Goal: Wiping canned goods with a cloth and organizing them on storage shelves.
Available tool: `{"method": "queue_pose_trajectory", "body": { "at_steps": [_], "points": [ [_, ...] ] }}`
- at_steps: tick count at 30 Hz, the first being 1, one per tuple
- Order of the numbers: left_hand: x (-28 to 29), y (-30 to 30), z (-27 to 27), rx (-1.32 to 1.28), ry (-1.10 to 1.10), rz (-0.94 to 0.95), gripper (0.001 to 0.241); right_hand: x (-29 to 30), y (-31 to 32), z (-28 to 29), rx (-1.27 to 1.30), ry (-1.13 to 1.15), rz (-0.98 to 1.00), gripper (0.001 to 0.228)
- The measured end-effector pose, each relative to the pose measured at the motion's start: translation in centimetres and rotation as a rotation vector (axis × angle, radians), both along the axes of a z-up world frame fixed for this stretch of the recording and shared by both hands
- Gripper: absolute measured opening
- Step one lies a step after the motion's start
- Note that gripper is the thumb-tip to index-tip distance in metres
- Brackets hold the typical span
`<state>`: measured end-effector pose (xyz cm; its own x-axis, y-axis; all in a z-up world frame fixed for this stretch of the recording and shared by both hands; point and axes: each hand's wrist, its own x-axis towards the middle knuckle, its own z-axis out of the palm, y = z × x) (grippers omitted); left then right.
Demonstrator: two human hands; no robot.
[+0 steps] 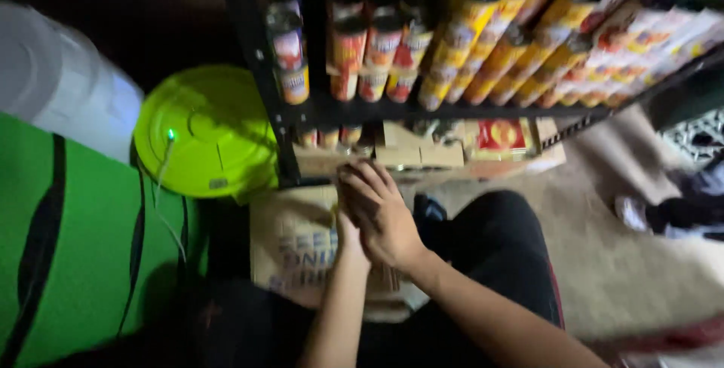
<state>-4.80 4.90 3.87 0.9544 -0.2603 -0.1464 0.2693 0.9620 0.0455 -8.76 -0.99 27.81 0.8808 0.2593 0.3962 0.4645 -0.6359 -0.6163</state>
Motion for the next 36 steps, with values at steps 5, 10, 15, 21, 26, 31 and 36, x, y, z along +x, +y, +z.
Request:
{"method": "queue_pose_trajectory", "body": {
  "at_steps": [5, 10, 15, 21, 26, 31, 36],
  "points": [
    [-3.7, -0.5, 4.4, 0.181, 0.102, -0.124, 0.057, -0.1, -1.8, 0.4, -0.135, -0.1, 0.088, 0.06],
    [-2.0, -1.1, 5.1, 0.341, 0.045, -0.141, 0.055, 0.8, -2.9, 1.7, -0.132, -0.08, 0.241, 0.054],
    [-2.4, 0.1, 7.7, 0.0, -0.143, -0.058, 0.054, -1.3, -2.1, -0.1, -0.116, -0.089, 0.219, 0.063],
    [-3.6, 0.3, 9.9, 0.161, 0.101, 0.001, 0.067, 0.4, -3.3, -2.9, 0.095, 0.002, 0.286, 0.054],
    [-1.1, 1.6, 11.2, 0.289, 0.166, 0.022, 0.08, 1.4, -1.1, -4.8, 0.494, 0.169, 0.227, 0.046],
    [4.0, 2.3, 0.4, 0.494, -0.212, 0.141, 0.073, -1.0, 1.1, -2.0, 0.461, 0.16, 0.1, 0.06],
    [3.7, 3.6, -2.9, 2.701, -0.665, 0.327, 0.053, -1.1, -0.7, -1.4, 0.216, 0.044, 0.27, 0.069]
  ]
}}
